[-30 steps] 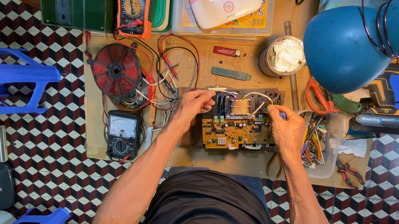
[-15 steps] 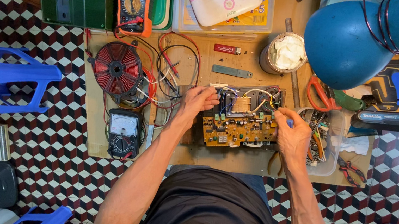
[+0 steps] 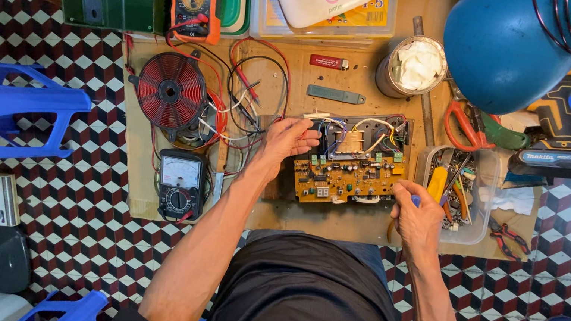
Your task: The person works on a circuit board at a cluttered workbench. They use a screwdriver to adjust components and manipulate wires connected to the board. The person also handles a multimeter and other tools while troubleshooting the electronics.
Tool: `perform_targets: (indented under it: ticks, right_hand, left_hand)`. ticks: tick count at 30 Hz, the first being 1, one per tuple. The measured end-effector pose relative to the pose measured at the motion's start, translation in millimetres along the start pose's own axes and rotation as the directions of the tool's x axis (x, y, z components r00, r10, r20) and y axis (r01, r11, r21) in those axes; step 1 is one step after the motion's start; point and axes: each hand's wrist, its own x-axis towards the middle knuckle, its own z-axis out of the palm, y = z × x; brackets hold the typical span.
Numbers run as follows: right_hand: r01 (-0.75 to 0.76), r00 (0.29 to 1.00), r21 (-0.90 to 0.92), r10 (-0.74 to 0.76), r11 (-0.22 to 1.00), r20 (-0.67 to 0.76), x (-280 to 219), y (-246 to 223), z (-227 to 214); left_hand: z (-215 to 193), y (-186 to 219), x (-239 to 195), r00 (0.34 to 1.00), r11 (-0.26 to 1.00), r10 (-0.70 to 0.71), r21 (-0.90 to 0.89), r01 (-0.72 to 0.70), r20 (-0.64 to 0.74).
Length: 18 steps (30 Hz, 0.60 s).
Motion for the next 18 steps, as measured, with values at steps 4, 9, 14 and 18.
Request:
perform_targets:
  ticks: [4, 9, 14, 18]
  right_hand:
    - [0.005, 1.000, -0.018, -0.004, 1.000, 0.013, 0, 7, 2]
    - [-0.010, 0.999, -0.025, 0.011, 1.000, 0.030, -2, 11, 6]
    - [-0.021, 0.999, -0.025, 0.022, 0.999, 0.045, -3, 10, 8]
    - [-0.043, 0.998, -0.049, 0.045, 0.998, 0.044, -6, 7, 9]
  left_hand:
    - [0, -1, -1, 1.000, 1.000, 0.007, -0.006, -0.007, 0.014]
    - [-3, -2, -4, 0.997, 0.999, 0.042, -0.032, -0.040, 0.063]
    - [-5, 3, -8, 0.998, 0.999, -0.010, -0.053, 0.013, 0.055]
    - [-6, 6, -10, 0.999, 0.998, -0.030, -0.057, 0.033, 0.045]
